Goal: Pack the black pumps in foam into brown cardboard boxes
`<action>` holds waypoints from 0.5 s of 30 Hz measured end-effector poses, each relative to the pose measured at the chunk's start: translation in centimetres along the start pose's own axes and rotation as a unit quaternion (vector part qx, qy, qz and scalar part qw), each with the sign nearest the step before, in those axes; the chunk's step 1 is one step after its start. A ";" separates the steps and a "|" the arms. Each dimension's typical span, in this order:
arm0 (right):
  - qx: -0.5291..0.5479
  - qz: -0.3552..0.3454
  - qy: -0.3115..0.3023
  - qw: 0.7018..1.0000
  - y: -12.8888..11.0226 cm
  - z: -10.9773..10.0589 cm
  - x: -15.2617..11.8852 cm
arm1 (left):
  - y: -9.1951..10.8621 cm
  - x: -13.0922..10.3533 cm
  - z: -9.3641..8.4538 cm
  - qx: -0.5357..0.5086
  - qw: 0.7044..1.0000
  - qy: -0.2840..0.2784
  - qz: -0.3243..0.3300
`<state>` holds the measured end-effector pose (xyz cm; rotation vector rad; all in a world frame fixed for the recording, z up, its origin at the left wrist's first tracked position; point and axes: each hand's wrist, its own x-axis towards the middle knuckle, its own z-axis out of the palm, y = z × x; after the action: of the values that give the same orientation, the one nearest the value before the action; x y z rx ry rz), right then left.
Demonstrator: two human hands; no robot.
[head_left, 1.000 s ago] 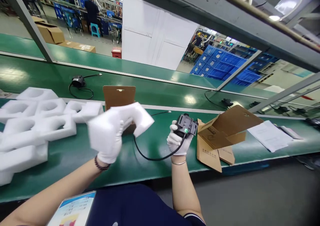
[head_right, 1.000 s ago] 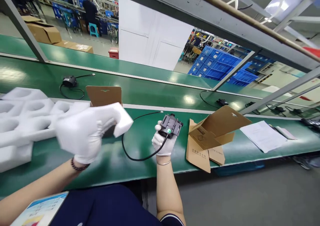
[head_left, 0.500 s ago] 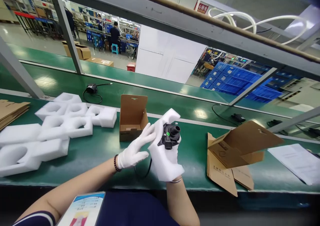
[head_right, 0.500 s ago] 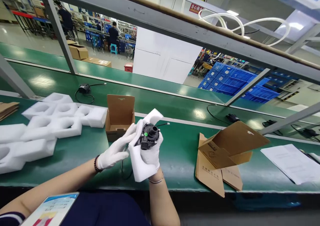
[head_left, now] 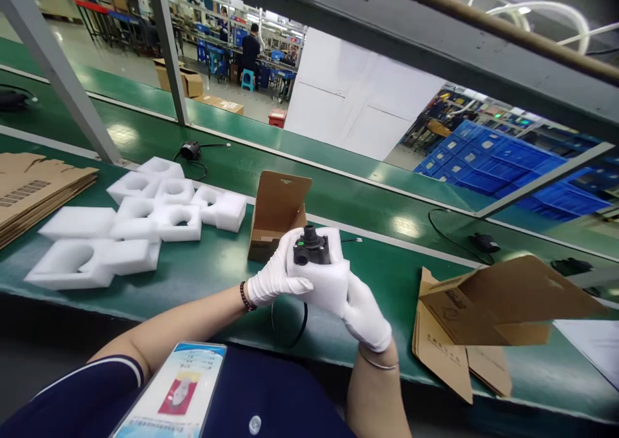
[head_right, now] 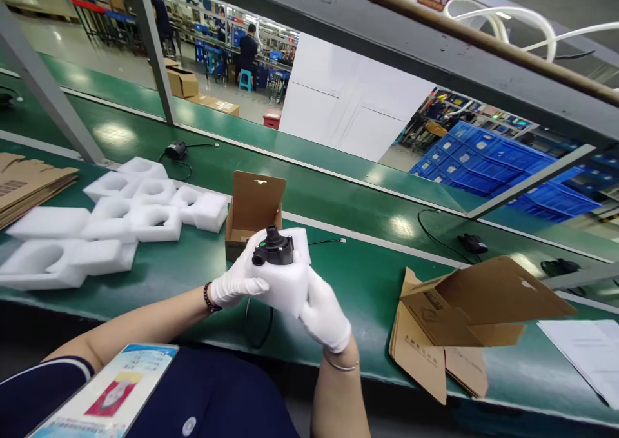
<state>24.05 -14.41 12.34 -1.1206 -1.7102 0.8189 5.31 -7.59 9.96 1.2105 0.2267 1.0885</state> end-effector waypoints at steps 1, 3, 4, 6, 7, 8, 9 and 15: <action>-0.041 -0.004 0.001 0.999 0.0 -1.1 -0.4 | -0.2 -0.2 0.0 -0.013 1.000 0.005 -0.018; -0.118 -0.013 0.057 0.991 -0.3 -2.8 -1.1 | -0.4 -0.4 0.0 -0.001 1.000 0.009 -0.025; -0.151 -0.027 0.099 0.983 -0.6 -3.2 -1.4 | -0.5 -0.4 0.0 0.022 1.000 0.014 -0.011; -0.204 -0.084 0.156 0.963 -1.6 -3.0 -1.5 | -0.4 -0.2 0.2 0.086 0.996 0.018 0.033; -0.234 -0.124 0.159 0.951 -2.2 -2.5 -1.4 | -0.1 0.0 0.4 0.128 0.990 0.014 0.055; -0.266 -0.165 0.146 0.939 -2.8 -1.9 -1.1 | 0.3 0.1 0.6 0.173 0.982 0.007 0.074; -0.295 -0.196 0.128 0.926 -3.3 -1.1 -0.8 | 0.8 0.2 1.0 0.217 0.972 -0.003 0.088; -0.318 -0.230 0.087 0.915 -4.1 1.3 1.0 | 3.2 0.3 2.9 0.356 0.920 -0.022 0.160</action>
<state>21.31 -15.10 15.77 -1.0821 -2.0297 -0.1524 5.63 -9.41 13.88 1.9749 0.4223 1.3089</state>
